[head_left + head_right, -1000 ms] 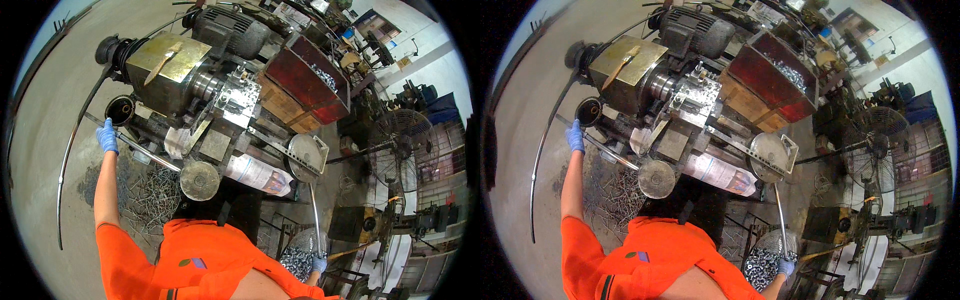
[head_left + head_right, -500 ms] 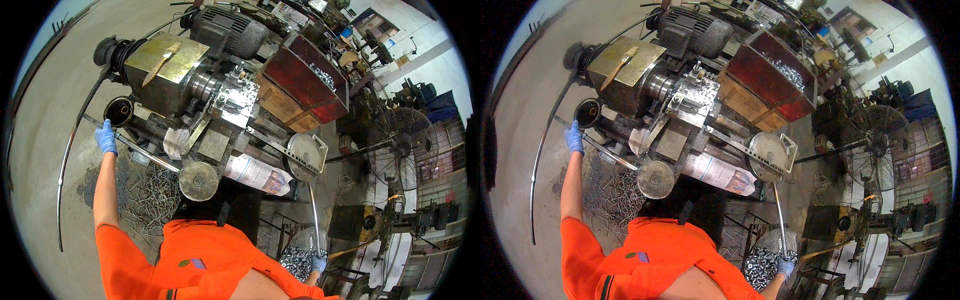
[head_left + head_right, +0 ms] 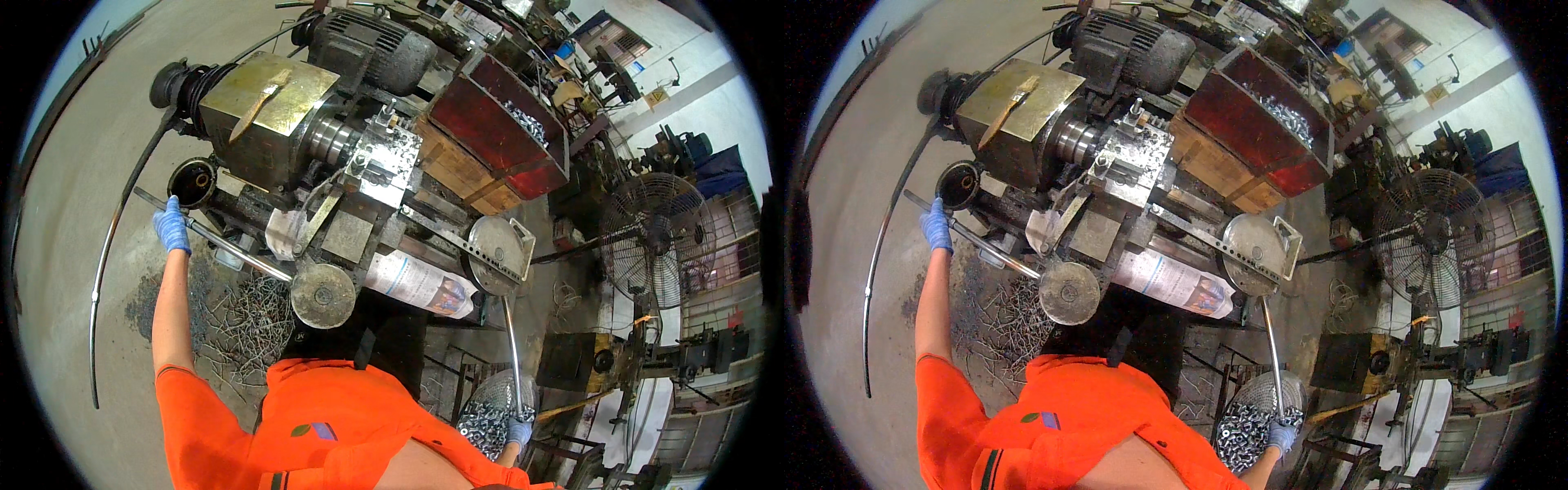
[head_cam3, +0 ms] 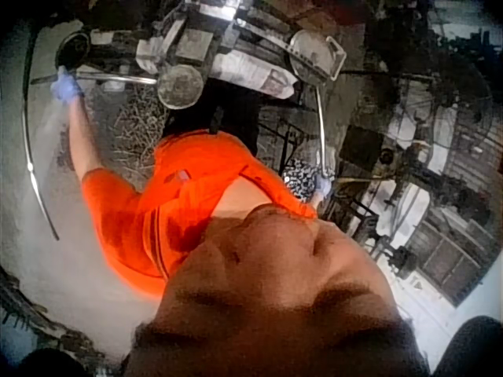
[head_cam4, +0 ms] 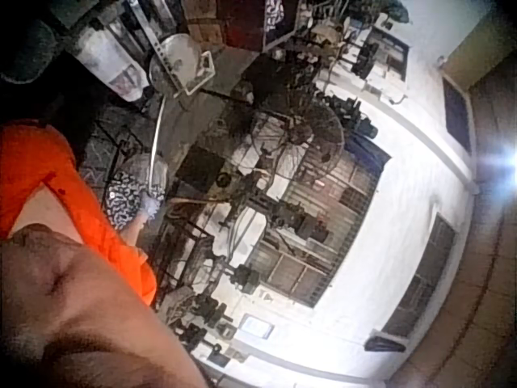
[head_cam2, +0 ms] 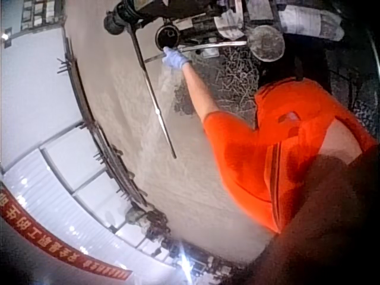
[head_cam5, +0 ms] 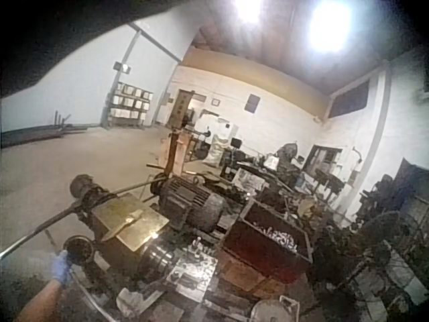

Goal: The person machines metal parts using a lathe by placing pieces into the machine, operating control levers, and then moving finished parts into a basket.

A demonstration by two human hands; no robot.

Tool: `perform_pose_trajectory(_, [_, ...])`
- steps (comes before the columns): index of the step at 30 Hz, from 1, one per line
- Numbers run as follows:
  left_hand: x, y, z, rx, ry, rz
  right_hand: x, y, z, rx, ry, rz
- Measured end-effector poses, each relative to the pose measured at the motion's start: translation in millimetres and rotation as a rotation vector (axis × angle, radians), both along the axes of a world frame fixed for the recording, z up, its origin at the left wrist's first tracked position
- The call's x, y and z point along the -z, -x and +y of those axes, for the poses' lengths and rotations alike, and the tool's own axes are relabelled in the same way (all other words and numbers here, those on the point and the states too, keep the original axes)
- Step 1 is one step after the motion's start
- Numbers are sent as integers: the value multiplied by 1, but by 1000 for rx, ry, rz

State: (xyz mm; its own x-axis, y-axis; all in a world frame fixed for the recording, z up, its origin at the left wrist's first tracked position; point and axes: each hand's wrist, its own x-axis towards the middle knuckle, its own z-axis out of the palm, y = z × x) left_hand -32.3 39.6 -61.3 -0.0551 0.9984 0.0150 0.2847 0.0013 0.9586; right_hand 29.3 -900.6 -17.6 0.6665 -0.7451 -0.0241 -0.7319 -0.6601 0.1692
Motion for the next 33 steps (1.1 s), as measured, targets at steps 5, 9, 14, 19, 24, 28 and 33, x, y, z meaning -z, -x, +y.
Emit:
perform_pose_trajectory(5, [-4, 1, -3, 27, 18, -65, -20, 2, 22, -16, -159, -21])
perform_pose_trajectory(9, [-4, -1, -3, 19, 17, -84, -18, 3, 22, 22, -75, 14])
perform_pose_trajectory(14, [-3, 0, -4, 15, -5, -101, -35, 4, 49, 40, -92, 4])
perform_pose_trajectory(19, [1, -1, 1, 12, 11, -55, -17, 8, 25, 9, -43, -19])
perform_pose_trajectory(24, [10, 1, 8, 3, 11, -33, -1, 9, 8, -7, 31, -23])
perform_pose_trajectory(28, [19, 9, 16, -13, 10, 4, -17, 4, 34, 39, -93, 27])
perform_pose_trajectory(33, [15, -1, 11, 0, 27, 0, 11, 17, 0, -91, 8, -93])
